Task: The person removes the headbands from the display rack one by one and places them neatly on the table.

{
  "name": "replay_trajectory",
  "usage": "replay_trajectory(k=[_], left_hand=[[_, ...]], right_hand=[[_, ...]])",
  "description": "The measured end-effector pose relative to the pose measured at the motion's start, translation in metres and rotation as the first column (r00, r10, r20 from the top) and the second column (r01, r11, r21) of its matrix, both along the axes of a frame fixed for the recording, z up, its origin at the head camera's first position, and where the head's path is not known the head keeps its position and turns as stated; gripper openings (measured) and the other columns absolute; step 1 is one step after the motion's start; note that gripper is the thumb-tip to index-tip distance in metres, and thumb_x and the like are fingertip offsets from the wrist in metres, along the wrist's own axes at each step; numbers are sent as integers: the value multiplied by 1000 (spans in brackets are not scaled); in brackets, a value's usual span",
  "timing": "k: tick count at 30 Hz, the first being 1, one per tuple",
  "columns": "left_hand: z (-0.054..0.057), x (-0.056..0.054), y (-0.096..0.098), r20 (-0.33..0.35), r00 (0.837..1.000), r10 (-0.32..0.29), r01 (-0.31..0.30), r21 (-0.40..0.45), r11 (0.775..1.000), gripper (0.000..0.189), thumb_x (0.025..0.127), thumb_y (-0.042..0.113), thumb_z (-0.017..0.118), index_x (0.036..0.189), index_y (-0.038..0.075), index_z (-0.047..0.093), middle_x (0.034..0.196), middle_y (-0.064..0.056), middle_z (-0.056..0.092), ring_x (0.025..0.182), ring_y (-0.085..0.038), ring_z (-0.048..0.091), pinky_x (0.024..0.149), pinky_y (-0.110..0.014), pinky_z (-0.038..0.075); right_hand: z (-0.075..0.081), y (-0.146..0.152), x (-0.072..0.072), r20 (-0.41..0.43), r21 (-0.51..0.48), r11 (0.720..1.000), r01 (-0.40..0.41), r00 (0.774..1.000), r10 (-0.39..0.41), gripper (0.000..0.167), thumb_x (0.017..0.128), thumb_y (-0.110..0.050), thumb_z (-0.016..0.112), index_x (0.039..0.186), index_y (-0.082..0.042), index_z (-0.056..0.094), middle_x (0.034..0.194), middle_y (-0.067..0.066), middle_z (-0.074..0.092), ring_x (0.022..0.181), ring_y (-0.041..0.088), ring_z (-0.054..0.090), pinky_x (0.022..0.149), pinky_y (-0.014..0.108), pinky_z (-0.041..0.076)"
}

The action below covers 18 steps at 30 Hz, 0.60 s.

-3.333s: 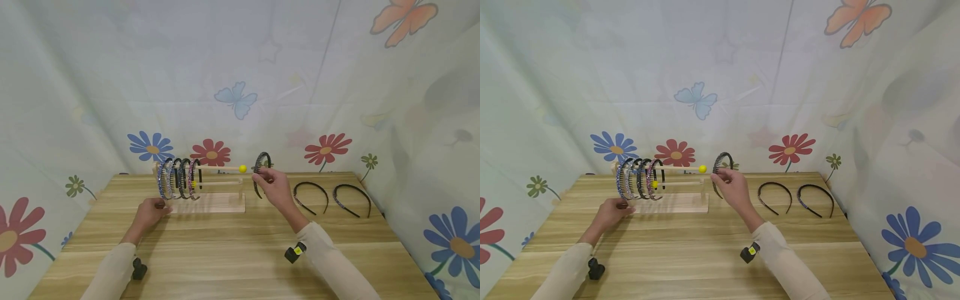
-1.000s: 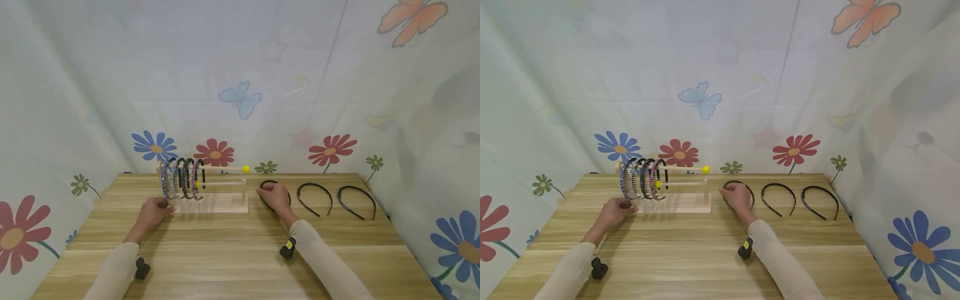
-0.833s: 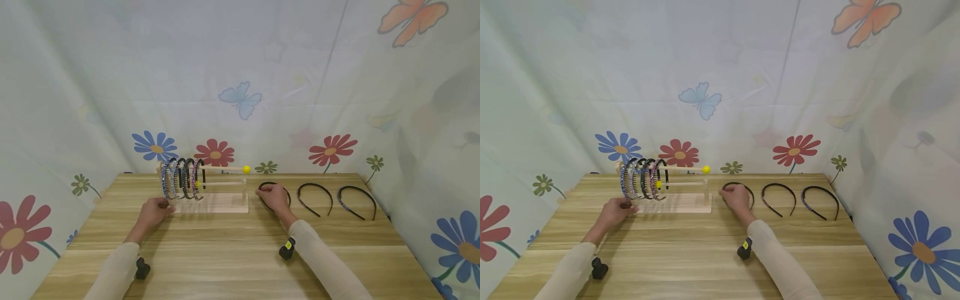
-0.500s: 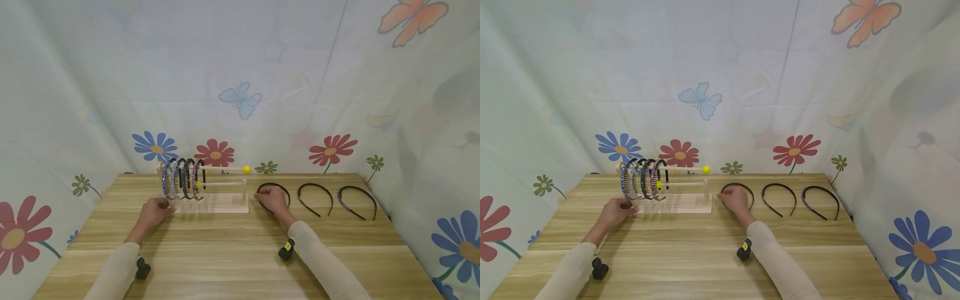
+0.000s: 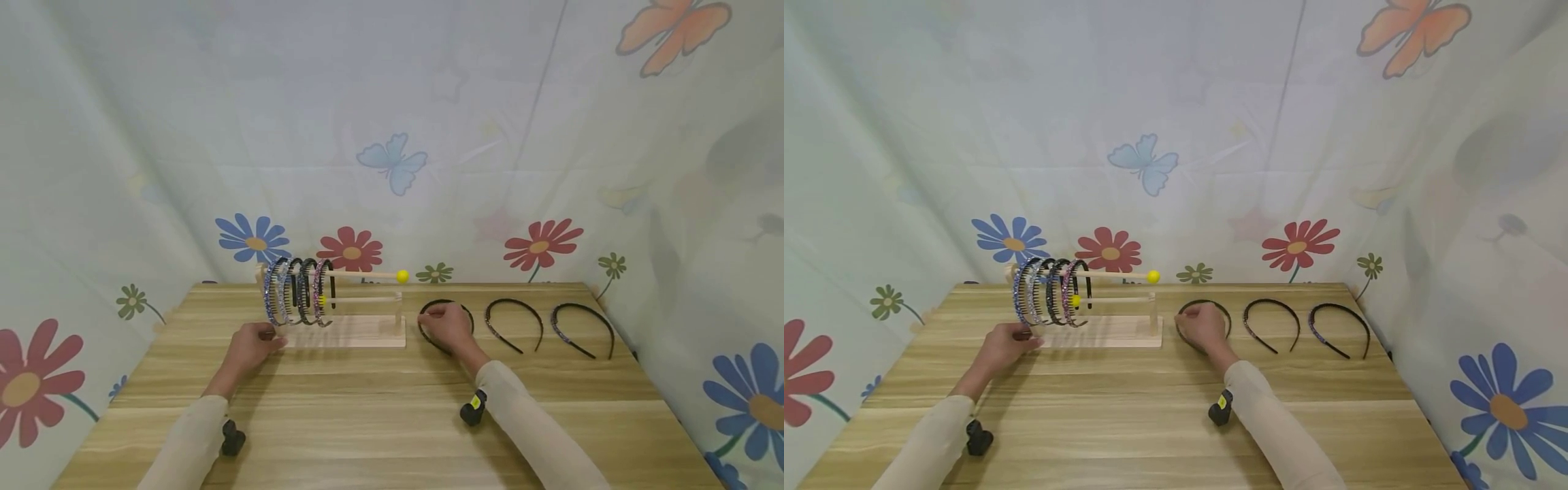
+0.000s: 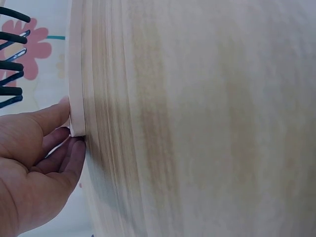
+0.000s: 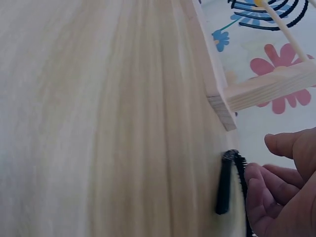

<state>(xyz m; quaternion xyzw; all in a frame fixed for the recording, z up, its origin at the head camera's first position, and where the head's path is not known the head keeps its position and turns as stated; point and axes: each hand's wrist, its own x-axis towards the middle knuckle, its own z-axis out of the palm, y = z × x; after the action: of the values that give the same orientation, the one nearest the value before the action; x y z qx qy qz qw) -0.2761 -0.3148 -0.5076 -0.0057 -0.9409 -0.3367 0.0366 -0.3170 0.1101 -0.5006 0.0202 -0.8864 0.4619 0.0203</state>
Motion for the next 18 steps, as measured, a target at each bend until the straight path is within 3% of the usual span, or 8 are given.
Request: replay_trajectory(k=[5, 10, 18], left_hand=[[0, 0, 0, 4, 1000, -4, 4, -1, 1000, 21, 93, 19, 76, 98, -2, 74, 102, -22, 75, 90, -31, 69, 79, -48, 57], [-1, -1, -1, 8, 1000, -10, 10, -3, 1000, 24, 93, 20, 76, 101, -3, 74, 105, -23, 74, 96, -36, 70, 83, -51, 57], [-2, -2, -1, 16, 1000, -2, 2, -7, 1000, 29, 93, 19, 76, 106, -6, 73, 107, -25, 73, 97, -36, 69, 85, -52, 56]], right_hand=[[7, 7, 2, 16, -74, 997, -14, 1000, 16, 28, 94, -28, 76, 112, -7, 77, 107, 9, 76, 100, 27, 70, 86, 44, 57], [20, 16, 7, -31, -66, 996, -52, 998, 50, 34, 94, -31, 75, 119, -7, 75, 110, 8, 76, 103, 26, 70, 83, 41, 58], [43, 22, 23, -141, -39, 991, -124, 983, 118, 28, 96, -32, 74, 119, -16, 75, 109, 1, 76, 99, 20, 69, 81, 40, 58]])
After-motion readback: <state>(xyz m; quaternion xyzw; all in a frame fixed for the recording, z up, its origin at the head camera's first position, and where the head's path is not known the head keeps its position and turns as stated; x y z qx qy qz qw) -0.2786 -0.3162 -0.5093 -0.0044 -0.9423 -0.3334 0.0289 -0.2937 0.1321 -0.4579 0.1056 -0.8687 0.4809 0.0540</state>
